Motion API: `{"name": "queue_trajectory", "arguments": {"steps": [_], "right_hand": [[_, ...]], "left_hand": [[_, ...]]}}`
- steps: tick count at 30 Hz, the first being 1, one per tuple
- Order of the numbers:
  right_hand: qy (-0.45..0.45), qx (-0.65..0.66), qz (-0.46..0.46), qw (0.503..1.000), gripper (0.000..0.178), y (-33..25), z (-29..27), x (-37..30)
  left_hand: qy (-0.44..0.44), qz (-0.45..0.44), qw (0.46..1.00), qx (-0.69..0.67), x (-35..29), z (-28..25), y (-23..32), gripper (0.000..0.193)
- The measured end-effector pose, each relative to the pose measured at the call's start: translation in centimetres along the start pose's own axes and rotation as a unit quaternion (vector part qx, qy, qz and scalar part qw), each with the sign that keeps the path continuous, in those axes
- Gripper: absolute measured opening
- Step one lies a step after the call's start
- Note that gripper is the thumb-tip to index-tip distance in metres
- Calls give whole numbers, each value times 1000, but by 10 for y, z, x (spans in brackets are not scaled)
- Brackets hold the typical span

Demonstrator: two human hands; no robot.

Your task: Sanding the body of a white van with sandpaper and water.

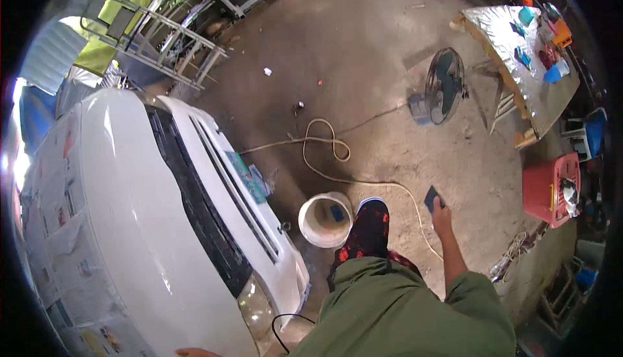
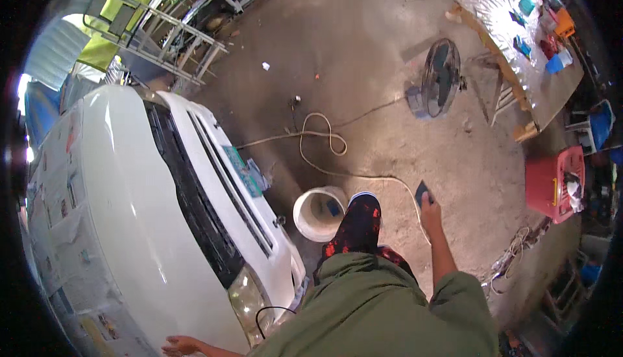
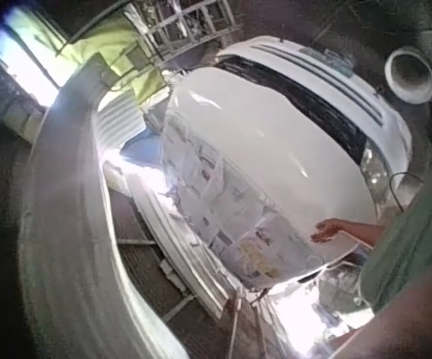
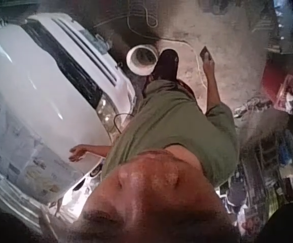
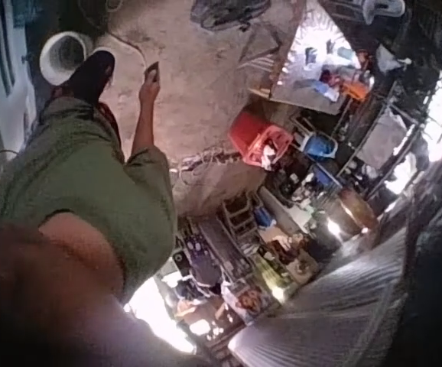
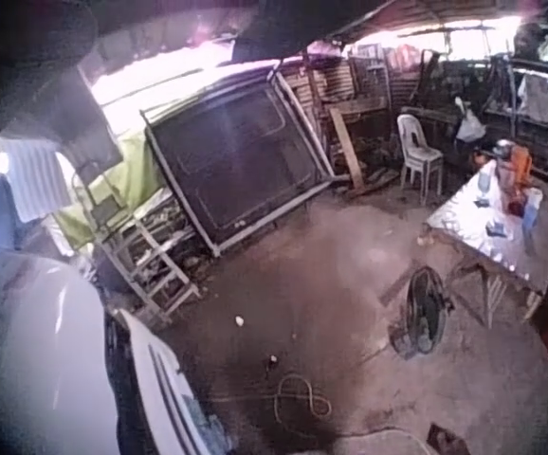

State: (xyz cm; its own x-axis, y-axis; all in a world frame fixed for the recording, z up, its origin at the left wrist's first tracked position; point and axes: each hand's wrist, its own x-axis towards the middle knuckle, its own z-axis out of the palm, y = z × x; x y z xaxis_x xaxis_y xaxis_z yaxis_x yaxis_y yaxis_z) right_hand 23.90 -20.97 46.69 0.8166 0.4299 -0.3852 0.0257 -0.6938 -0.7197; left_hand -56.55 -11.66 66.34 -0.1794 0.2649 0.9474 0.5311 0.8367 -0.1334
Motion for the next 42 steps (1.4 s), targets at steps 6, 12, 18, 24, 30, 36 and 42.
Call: {"name": "queue_trajectory", "arguments": {"steps": [6,12,18,24,30,36,42], "right_hand": [[-146,47,-95,984,49,-71,48,44],[-219,-64,-169,959,45,-198,117,189],[-296,-129,-123,938,49,-294,241,374],[-227,-109,35,967,51,-314,251,487],[-238,-114,108,959,29,-273,217,593],[-243,-20,160,956,21,-375,243,686],[-272,-97,158,944,27,-542,349,771]], "left_hand": [[-140,-5,990,17,-39,27,-40,57],[-386,-22,922,7,-128,4,65,56],[-610,-4,791,-39,-131,-21,229,56],[-815,-26,557,-157,-79,-93,468,56],[-828,142,418,-347,-34,-109,782,52],[-737,171,514,-404,-17,-77,893,48],[-795,-61,540,-269,-88,-86,862,41]]}}
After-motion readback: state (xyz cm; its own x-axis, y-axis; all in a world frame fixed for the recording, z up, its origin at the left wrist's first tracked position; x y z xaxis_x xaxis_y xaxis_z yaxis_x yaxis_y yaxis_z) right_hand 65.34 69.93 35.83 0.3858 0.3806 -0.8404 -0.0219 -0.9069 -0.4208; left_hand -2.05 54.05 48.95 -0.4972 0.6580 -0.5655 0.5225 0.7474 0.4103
